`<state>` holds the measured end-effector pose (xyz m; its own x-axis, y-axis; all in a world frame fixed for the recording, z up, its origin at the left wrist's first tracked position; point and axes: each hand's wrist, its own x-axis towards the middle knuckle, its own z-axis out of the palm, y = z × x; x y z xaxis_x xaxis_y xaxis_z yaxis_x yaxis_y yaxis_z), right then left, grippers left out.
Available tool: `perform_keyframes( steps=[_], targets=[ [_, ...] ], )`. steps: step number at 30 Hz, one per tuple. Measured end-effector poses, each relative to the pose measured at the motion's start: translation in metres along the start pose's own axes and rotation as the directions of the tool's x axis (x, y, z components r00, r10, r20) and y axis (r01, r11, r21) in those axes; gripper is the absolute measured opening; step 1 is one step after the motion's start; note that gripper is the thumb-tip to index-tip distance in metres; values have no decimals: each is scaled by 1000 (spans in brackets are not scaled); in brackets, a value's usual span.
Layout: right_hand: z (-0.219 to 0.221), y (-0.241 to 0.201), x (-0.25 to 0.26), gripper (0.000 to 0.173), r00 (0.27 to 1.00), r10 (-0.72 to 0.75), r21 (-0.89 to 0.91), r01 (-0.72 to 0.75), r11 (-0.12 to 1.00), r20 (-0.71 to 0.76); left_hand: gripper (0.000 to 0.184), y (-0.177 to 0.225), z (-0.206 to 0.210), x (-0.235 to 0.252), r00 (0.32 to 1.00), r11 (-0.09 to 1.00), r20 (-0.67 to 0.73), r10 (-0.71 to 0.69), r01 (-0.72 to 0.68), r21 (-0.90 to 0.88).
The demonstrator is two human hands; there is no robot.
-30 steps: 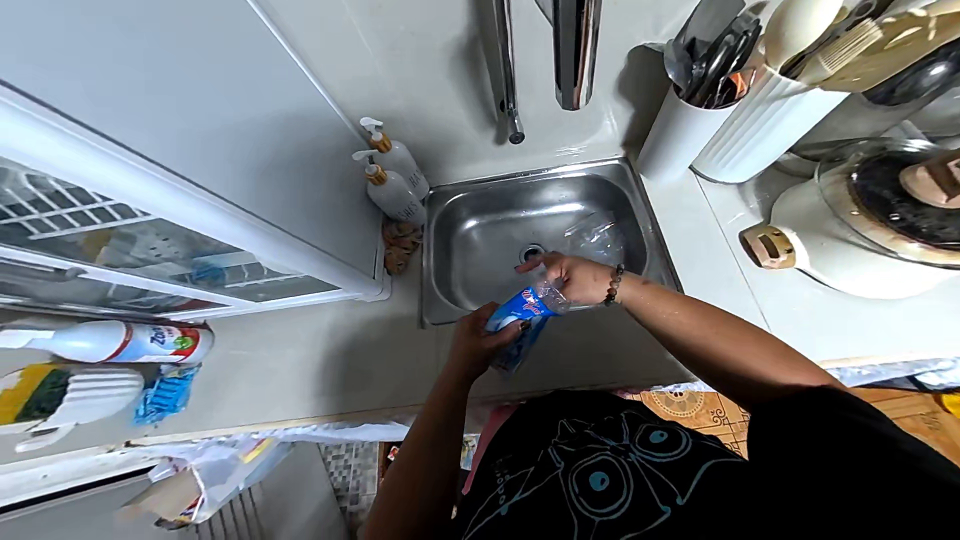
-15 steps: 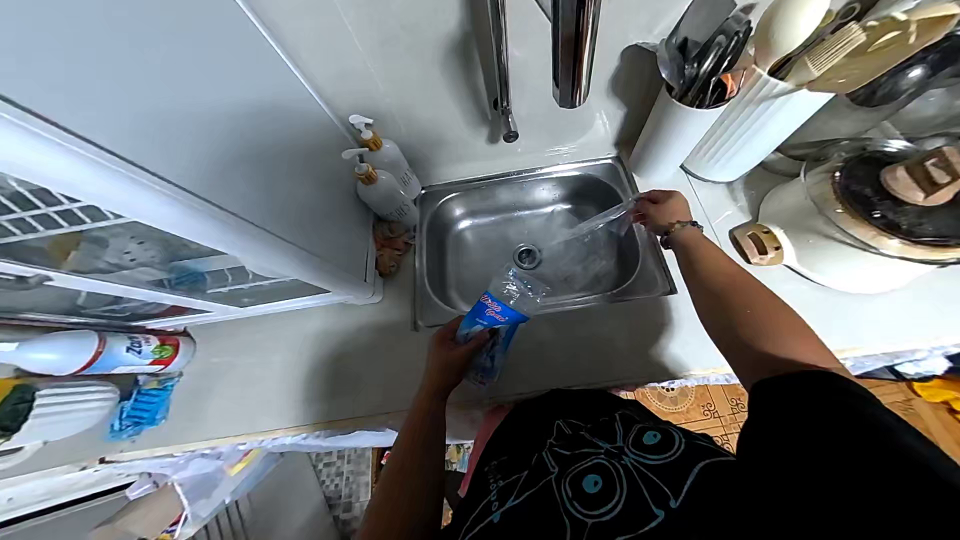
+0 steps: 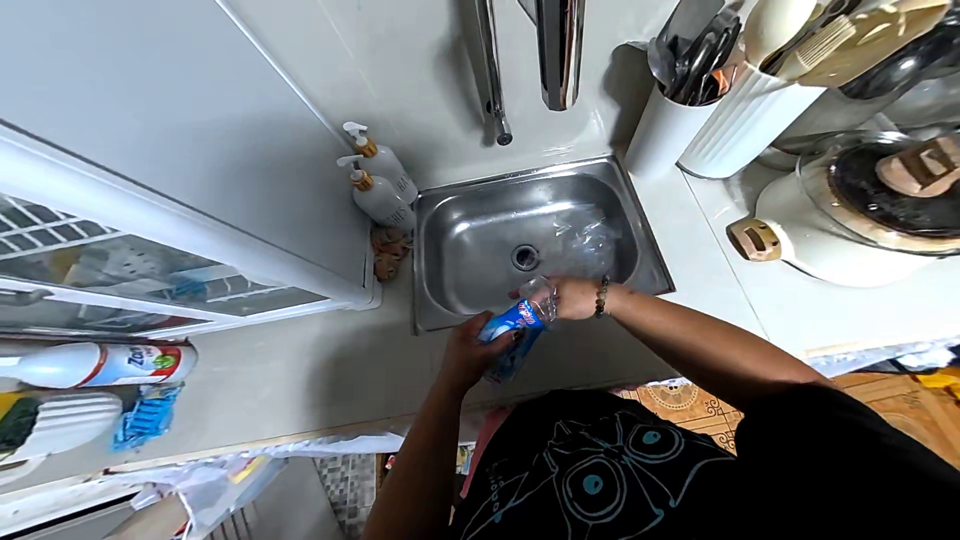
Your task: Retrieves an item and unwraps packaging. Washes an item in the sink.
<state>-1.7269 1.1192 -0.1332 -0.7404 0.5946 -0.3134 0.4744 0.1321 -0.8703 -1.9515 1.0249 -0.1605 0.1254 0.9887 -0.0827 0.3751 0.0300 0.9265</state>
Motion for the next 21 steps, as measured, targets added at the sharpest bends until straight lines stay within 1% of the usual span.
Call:
perform_keyframes(
  steps=[1, 3, 4, 5, 7, 9, 10, 11, 14, 15, 17, 19, 21],
  targets=[
    [2, 0, 0, 29, 999, -12, 6, 12, 1000, -43, 25, 0, -1, -1, 1000, 1000, 4, -14, 14, 15],
    [2, 6, 2, 13, 984, -88, 38, 95, 995, -158, 25, -1, -2, -2, 999, 999, 10, -35, 35, -5],
    [0, 11, 3, 9, 975, -112, 58, 125, 991, -191, 26, -3, -3, -2, 999, 999, 8, -35, 35, -24],
    [-4, 14, 3, 7, 975, -113, 87, 132, 987, -193, 26, -5, -2, -2, 999, 998, 5, -32, 32, -46],
    [-14, 20, -2, 7, 980, -123, 187, 152, 970, -159, 25, -6, -2, -2, 1000, 996, -7, -29, 28, -88],
    [-24, 28, -6, 14, 983, -126, 260, 157, 953, -131, 25, -6, -1, -1, 999, 994, -7, -50, 49, -101],
    [-30, 32, -8, 19, 986, -124, 254, 149, 956, -113, 26, -7, -2, -1, 998, 993, -2, -64, 63, -103],
    [-35, 34, -9, 19, 983, -132, 221, 158, 962, -128, 26, -8, -2, -1, 998, 992, 2, -68, 67, -105],
    [-45, 40, -11, 13, 952, -171, 163, 216, 963, -254, 25, -13, 0, -1, 999, 988, -3, -40, 39, -151],
    [-47, 40, -12, 14, 953, -169, 145, 209, 967, -250, 24, -14, 0, -1, 1000, 985, -9, -30, 28, -172],
    [-42, 36, -13, 17, 971, -139, 91, 159, 983, -194, 24, -14, 2, -1, 1000, 983, -10, -19, 17, -181],
    [-26, 26, -14, 16, 987, -77, 89, 90, 992, -140, 26, -10, 3, 2, 1000, 992, 14, -15, 17, -123],
    [-16, 15, -13, 22, 995, -27, 90, 36, 995, -97, 28, -6, 4, 5, 999, 999, 35, -12, 13, -43]
  ],
)
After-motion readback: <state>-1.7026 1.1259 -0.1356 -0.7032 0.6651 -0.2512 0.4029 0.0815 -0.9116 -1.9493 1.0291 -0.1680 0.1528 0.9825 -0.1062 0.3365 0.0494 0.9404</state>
